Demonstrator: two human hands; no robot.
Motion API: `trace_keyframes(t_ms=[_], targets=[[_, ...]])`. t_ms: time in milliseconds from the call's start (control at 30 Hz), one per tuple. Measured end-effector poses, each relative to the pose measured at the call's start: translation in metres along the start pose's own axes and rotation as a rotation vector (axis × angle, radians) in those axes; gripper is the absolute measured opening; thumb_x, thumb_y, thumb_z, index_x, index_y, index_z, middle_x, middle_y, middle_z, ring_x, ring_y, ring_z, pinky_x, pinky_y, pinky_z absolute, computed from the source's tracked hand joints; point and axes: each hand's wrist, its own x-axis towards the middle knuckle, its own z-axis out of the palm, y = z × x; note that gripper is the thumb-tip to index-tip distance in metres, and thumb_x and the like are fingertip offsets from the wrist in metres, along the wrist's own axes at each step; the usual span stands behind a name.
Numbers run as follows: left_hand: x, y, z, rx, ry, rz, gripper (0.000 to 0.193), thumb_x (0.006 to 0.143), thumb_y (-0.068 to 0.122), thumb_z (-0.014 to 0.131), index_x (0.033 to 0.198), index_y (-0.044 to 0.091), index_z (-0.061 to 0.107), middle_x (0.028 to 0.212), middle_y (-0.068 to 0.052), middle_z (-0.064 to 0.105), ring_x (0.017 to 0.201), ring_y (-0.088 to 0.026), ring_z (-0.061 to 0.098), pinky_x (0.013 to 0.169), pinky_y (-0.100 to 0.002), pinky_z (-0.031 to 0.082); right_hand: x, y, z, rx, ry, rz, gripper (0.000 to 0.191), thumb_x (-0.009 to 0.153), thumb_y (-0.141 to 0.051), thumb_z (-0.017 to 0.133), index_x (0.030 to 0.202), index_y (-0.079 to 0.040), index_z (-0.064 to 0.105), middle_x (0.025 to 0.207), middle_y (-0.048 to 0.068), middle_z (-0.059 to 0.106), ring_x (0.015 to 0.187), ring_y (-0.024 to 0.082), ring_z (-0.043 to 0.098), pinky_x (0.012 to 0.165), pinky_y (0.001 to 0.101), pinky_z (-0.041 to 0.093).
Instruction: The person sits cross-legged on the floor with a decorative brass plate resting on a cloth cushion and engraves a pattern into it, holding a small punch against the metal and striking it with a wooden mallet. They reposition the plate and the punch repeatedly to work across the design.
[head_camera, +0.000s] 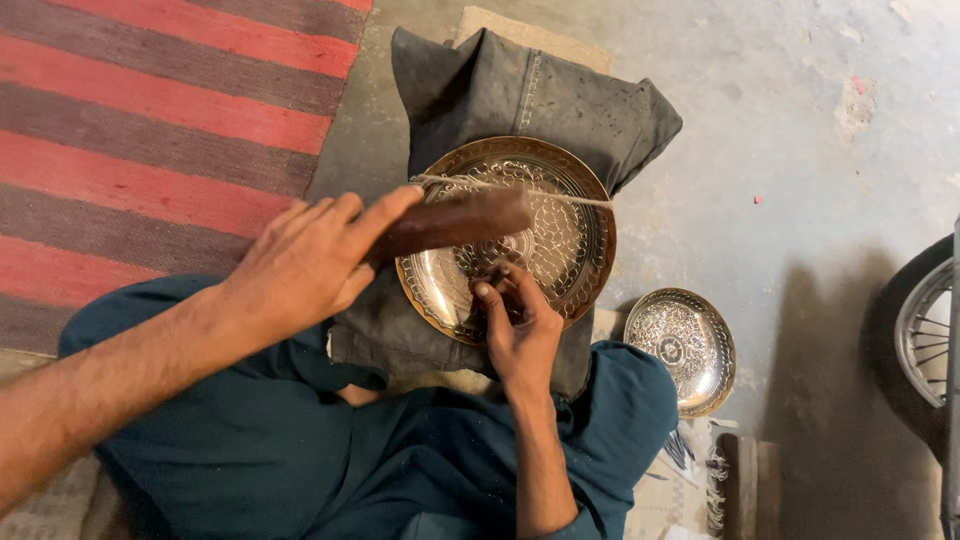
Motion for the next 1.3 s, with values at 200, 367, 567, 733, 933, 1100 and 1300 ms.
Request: trace_keyframes(t_ms=[200,367,567,733,933,1100,1300], targets=[[0.001,-0.001,0.003,0.028,-0.033,-0.006,0.081,0.080,0.004,0.068,0.156,0.020,0.043,0.089,-0.012,0.058,0.081,-0.029,0.061,0.076,-0.047,0.051,0.001,0.002,-0.001,-0.001,-0.009,-0.063,0.031,0.092,-0.004,0.075,0.122,0.001,0.068,0.098,0.005,0.078,0.090,0.007,0.071,0.079,0.0232,0.056],[0.001,-0.002,0.001,-0.196,0.029,-0.046,0.084,0.076,0.010,0.071,0.155,0.014,0.044,0.092,-0.015,0.059,0.084,-0.032,0.060,0.075,-0.048,0.048,0.000,0.003,-0.001,0.004,-0.027,-0.029,0.024,0.094,-0.002,0.074,0.117,0.003,0.069,0.091,0.006,0.077,0.084,0.008,0.068,0.077,0.0240,0.056],[0.002,-0.004,0.005,-0.161,-0.008,-0.058,0.086,0.076,0.011,0.073,0.156,0.015,0.043,0.092,-0.015,0.060,0.083,-0.032,0.061,0.074,-0.048,0.047,0.000,0.004,-0.001,0.057,-0.052,-0.023,0.023,0.095,-0.001,0.072,0.117,0.002,0.069,0.091,0.006,0.077,0.084,0.007,0.069,0.077,0.0230,0.056],[0.002,-0.009,0.008,0.037,0.017,-0.005,0.082,0.081,0.011,0.072,0.157,0.020,0.041,0.093,-0.011,0.061,0.085,-0.028,0.062,0.078,-0.046,0.048,-0.001,0.003,-0.001,0.033,-0.066,-0.002,0.021,0.096,-0.001,0.071,0.117,0.002,0.070,0.088,0.006,0.076,0.082,0.007,0.066,0.076,0.0231,0.054],[0.001,-0.010,0.012,0.025,0.020,0.005,0.081,0.081,0.011,0.074,0.156,0.020,0.043,0.093,-0.011,0.060,0.085,-0.027,0.061,0.078,-0.044,0.048,0.000,0.001,-0.003,0.043,-0.069,-0.038,0.023,0.096,-0.002,0.070,0.118,0.001,0.069,0.090,0.005,0.077,0.083,0.006,0.067,0.077,0.0223,0.055],[-0.001,-0.008,0.013,0.093,0.058,0.009,0.073,0.085,0.008,0.072,0.153,0.022,0.048,0.090,-0.010,0.059,0.084,-0.027,0.061,0.077,-0.044,0.048,0.001,0.000,-0.005,0.000,-0.061,-0.077,0.026,0.095,-0.002,0.071,0.121,0.001,0.068,0.090,0.004,0.076,0.082,0.006,0.067,0.076,0.0222,0.054],[0.000,-0.007,0.011,0.119,0.107,0.039,0.066,0.090,0.008,0.067,0.151,0.023,0.052,0.089,-0.010,0.058,0.085,-0.027,0.061,0.080,-0.045,0.049,0.001,-0.003,-0.003,0.080,-0.069,-0.002,0.027,0.096,-0.002,0.069,0.123,0.001,0.067,0.087,0.003,0.074,0.080,0.006,0.064,0.074,0.0219,0.053]])
